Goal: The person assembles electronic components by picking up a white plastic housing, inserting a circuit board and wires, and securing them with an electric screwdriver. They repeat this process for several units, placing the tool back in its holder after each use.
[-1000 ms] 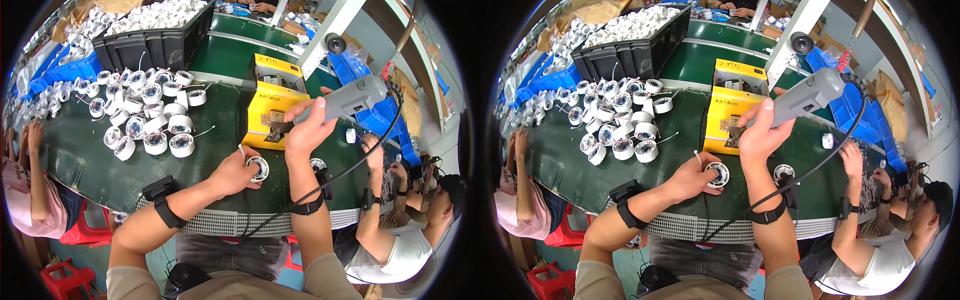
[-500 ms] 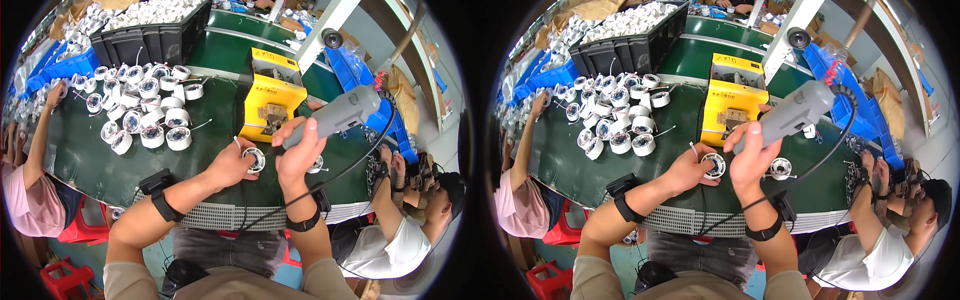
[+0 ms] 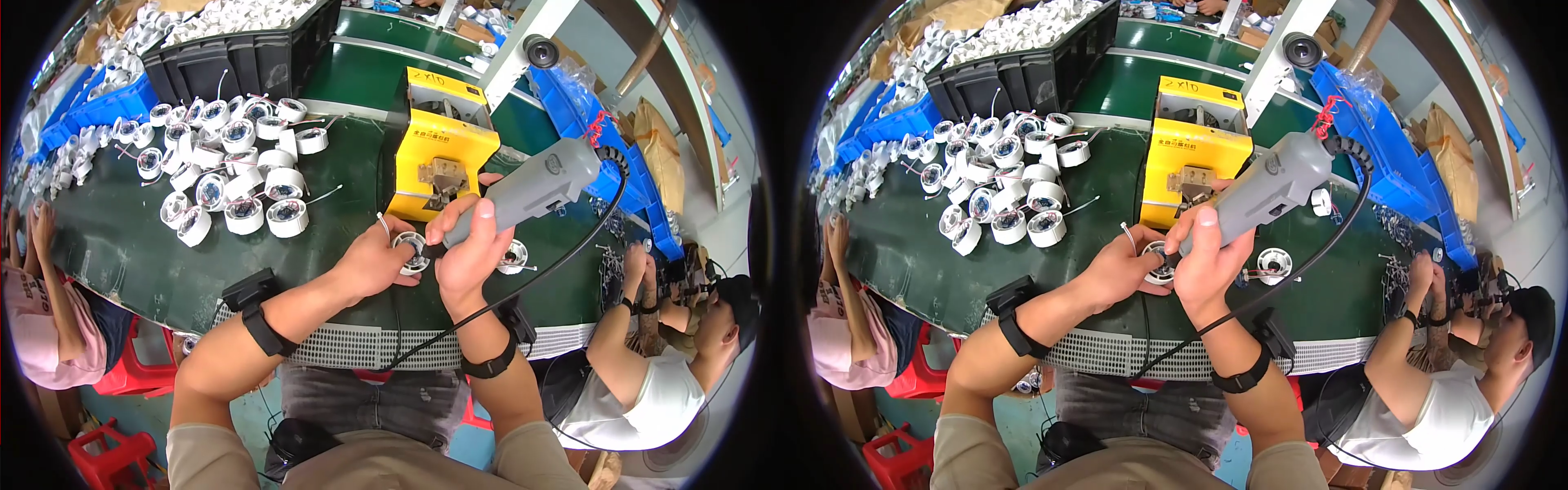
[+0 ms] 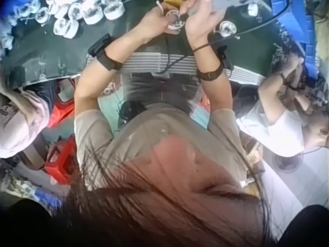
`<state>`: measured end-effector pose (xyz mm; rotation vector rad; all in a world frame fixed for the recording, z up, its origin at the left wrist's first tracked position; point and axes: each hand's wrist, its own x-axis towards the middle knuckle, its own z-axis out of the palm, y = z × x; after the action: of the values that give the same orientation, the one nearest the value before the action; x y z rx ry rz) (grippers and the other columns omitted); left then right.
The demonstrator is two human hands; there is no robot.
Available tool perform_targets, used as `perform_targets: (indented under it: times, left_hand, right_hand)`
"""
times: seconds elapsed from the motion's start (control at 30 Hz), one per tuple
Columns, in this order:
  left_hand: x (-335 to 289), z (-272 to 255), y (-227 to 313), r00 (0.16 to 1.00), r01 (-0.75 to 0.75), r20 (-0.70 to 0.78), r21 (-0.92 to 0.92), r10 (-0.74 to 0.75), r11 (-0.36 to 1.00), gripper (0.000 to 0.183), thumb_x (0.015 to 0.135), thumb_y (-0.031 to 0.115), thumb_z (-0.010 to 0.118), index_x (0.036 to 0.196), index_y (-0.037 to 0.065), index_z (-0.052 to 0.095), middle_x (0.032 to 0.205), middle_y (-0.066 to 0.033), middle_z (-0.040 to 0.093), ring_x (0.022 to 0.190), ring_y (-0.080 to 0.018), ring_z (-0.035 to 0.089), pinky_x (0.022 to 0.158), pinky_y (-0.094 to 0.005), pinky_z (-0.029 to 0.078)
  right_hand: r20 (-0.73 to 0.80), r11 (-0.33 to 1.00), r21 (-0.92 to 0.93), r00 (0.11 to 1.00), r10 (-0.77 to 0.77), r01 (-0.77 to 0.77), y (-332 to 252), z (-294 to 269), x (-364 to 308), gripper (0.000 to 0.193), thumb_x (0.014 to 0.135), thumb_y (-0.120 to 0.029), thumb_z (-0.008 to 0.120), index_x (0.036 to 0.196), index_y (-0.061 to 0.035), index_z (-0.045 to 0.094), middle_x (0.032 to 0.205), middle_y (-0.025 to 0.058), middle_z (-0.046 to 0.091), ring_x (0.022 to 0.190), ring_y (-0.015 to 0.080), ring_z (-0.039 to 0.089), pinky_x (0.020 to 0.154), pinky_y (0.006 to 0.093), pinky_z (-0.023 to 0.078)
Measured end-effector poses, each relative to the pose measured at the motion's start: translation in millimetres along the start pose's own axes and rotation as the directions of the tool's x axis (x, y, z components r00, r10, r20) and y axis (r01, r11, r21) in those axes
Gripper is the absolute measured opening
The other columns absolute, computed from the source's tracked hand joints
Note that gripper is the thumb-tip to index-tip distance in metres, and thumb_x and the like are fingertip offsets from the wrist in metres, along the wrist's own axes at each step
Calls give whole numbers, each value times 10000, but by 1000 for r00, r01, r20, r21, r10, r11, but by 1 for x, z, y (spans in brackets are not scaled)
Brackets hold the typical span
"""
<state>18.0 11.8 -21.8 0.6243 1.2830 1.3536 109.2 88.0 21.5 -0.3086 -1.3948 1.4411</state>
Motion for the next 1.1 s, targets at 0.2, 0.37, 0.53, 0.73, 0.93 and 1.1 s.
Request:
perform_targets:
  times: [0.2,0.37,0.53,0.73,0.93,1.1]
  left_hand:
    - [3,3,-4,999,-43,-25,0,43,999,261,936,65,492,1161,-59,444,1049,-127,555,867,-210,644,739,-328,606]
    - [-5,-15,7,988,-153,37,302,149,941,237,888,53,538,1110,-26,514,999,-131,603,874,-194,644,671,-313,604]
    - [-41,-74,60,407,79,-275,961,871,267,307,819,205,629,1058,15,601,984,-244,618,867,-401,637,750,-468,516]
    - [-71,-57,88,445,-101,-297,921,845,377,192,827,172,640,916,3,653,836,-175,634,696,-265,633,639,-359,488]
    - [-32,-6,28,939,-150,342,472,-24,869,407,922,320,626,1194,25,562,1007,-84,646,801,-142,625,673,-275,543]
    - [-17,16,3,824,-61,566,106,-9,992,511,975,313,531,1339,-25,415,1095,-99,601,950,-187,629,759,-342,583]
  right_hand:
    - [91,998,63,996,-21,16,5,-6,-2,399,949,-311,465,1199,-21,352,626,81,451,464,167,460,458,301,434]
    - [247,995,104,969,-14,-12,2,-23,-3,521,946,-398,483,1250,-7,322,704,96,494,558,187,528,554,317,481]
    - [303,785,-586,953,-16,199,-22,-105,8,641,880,-447,612,1290,22,460,1197,153,558,1160,254,517,990,388,401]
    - [-12,232,-970,964,266,-76,-36,-156,-7,564,785,-344,745,1210,-18,569,1067,185,635,1011,337,619,894,361,481]
    - [409,712,-653,669,620,-260,-49,-130,-28,633,690,39,780,1247,-58,496,946,37,650,850,99,599,769,267,495]
    - [522,773,-620,663,536,-136,-56,-87,-32,711,646,25,811,1272,-62,485,1132,68,560,946,146,588,804,291,496]
